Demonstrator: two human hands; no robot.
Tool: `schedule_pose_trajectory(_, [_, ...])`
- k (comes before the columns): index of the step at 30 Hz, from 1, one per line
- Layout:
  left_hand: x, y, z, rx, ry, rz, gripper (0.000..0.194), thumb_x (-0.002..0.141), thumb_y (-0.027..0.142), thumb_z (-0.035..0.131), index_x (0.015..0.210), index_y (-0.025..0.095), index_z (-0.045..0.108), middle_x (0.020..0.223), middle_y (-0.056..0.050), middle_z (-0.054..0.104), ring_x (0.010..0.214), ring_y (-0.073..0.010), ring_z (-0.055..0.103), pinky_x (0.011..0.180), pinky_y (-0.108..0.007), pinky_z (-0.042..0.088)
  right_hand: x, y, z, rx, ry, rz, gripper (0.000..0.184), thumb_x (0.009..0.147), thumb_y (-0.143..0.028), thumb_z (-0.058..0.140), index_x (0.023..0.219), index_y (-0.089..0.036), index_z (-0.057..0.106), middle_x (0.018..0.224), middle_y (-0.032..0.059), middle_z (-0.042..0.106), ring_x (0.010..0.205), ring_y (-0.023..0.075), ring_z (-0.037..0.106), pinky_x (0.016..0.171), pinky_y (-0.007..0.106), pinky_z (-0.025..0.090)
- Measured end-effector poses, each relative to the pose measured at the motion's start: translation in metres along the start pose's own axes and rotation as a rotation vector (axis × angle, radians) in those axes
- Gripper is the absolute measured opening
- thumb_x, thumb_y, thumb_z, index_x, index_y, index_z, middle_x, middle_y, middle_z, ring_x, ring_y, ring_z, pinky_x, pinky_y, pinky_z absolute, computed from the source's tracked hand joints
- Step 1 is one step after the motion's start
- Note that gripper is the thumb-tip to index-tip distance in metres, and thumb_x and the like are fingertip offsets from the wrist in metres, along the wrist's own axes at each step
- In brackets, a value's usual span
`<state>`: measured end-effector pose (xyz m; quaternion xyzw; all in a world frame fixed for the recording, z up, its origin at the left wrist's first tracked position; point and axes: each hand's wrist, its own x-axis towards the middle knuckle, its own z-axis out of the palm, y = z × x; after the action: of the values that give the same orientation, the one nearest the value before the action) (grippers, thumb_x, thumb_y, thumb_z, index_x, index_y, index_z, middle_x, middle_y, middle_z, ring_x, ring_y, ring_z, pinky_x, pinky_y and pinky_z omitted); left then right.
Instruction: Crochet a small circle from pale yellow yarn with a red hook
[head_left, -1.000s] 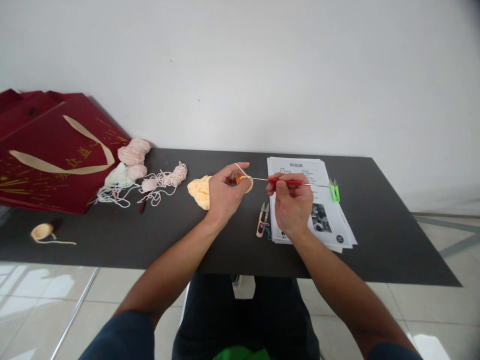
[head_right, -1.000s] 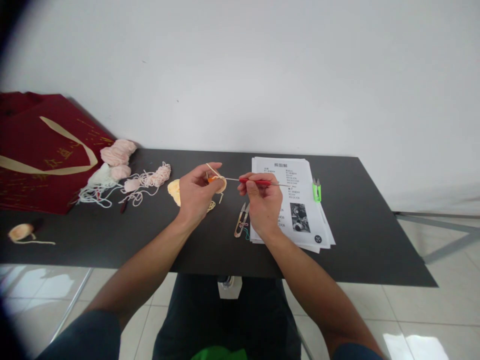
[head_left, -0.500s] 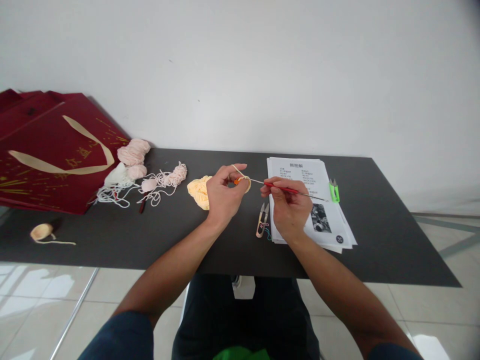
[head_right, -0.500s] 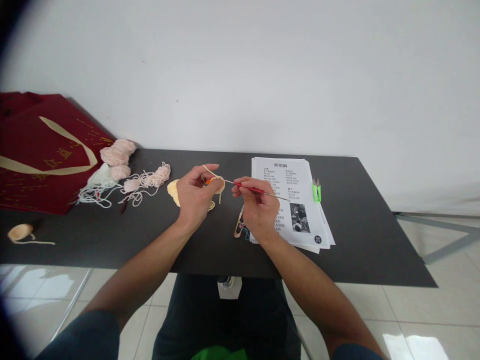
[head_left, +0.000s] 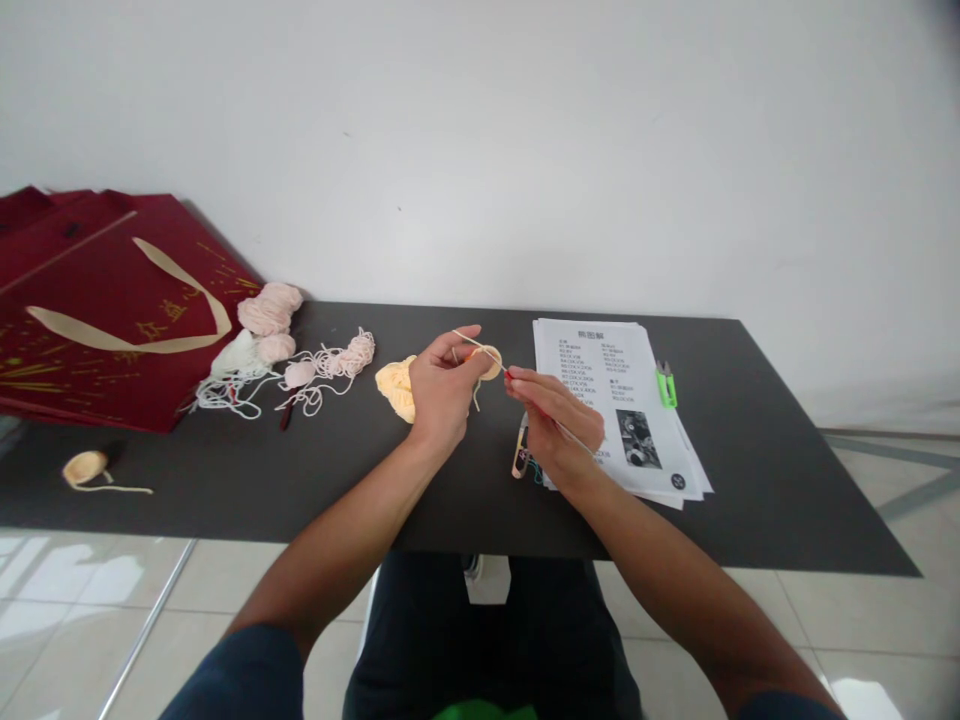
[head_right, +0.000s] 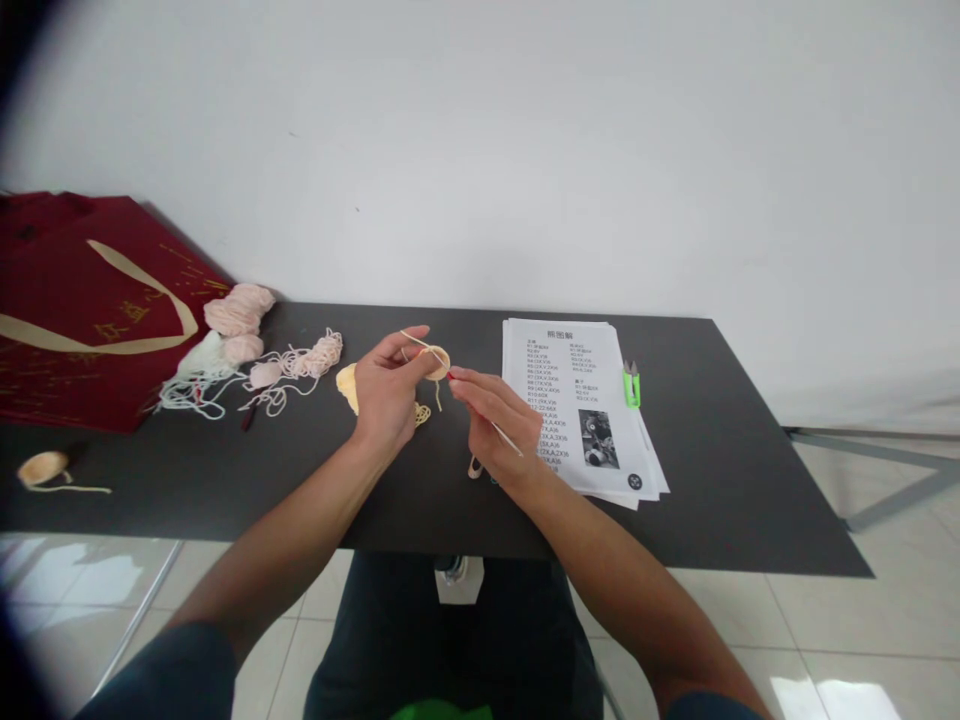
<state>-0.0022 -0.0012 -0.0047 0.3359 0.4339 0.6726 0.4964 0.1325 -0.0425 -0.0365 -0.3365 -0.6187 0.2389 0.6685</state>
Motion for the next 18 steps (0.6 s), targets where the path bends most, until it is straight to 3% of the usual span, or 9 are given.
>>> schedule_pose_trajectory(6, [0.004, 0.003, -0.002, -0.185, -0.113, -0.193, 0.045, 0.06, 0.013, 0.089, 0.104, 0.017, 0.078, 0.077, 0.001, 0.075, 0.069, -0.0097, 0.068, 0.075, -0.024, 0.051, -0.002, 0.004, 0.005, 0.096, 0.092, 0.16, 0.017, 0.084, -0.032, 0.084, 0.1, -0.037, 0.083, 0.115, 0.0024, 0.083, 0.102, 0.0263, 0.08, 0.092, 0.051, 0.07])
schedule_pose_trajectory(9, [0.007, 0.006, -0.003, -0.247, -0.171, -0.265, 0.046, 0.06, 0.013, 0.089, 0.105, 0.017, 0.078, 0.078, 0.0, 0.076, 0.07, -0.0093, 0.067, 0.074, -0.024, 0.05, -0.001, 0.004, 0.003, 0.099, 0.05, 0.153, 0.019, 0.087, -0.03, 0.08, 0.104, -0.038, 0.083, 0.118, 0.0017, 0.082, 0.102, 0.0259, 0.08, 0.091, 0.051, 0.07])
schedule_pose_trajectory(12, [0.009, 0.009, -0.005, -0.279, -0.205, -0.301, 0.047, 0.059, 0.012, 0.089, 0.105, 0.017, 0.079, 0.076, 0.0, 0.075, 0.068, -0.009, 0.066, 0.073, -0.024, 0.05, 0.002, 0.002, 0.001, 0.154, 0.023, 0.171, 0.017, 0.089, -0.028, 0.078, 0.104, -0.036, 0.084, 0.12, 0.0027, 0.082, 0.096, 0.0239, 0.08, 0.086, 0.047, 0.071])
schedule_pose_trajectory(18, [0.008, 0.012, -0.006, -0.217, -0.222, -0.304, 0.05, 0.059, 0.013, 0.087, 0.107, 0.018, 0.079, 0.073, 0.001, 0.072, 0.065, -0.0093, 0.062, 0.069, -0.025, 0.049, 0.018, 0.001, 0.002, 0.326, 0.105, 0.302, 0.01, 0.09, -0.027, 0.078, 0.099, -0.032, 0.08, 0.108, 0.0013, 0.083, 0.082, 0.0179, 0.079, 0.073, 0.038, 0.068])
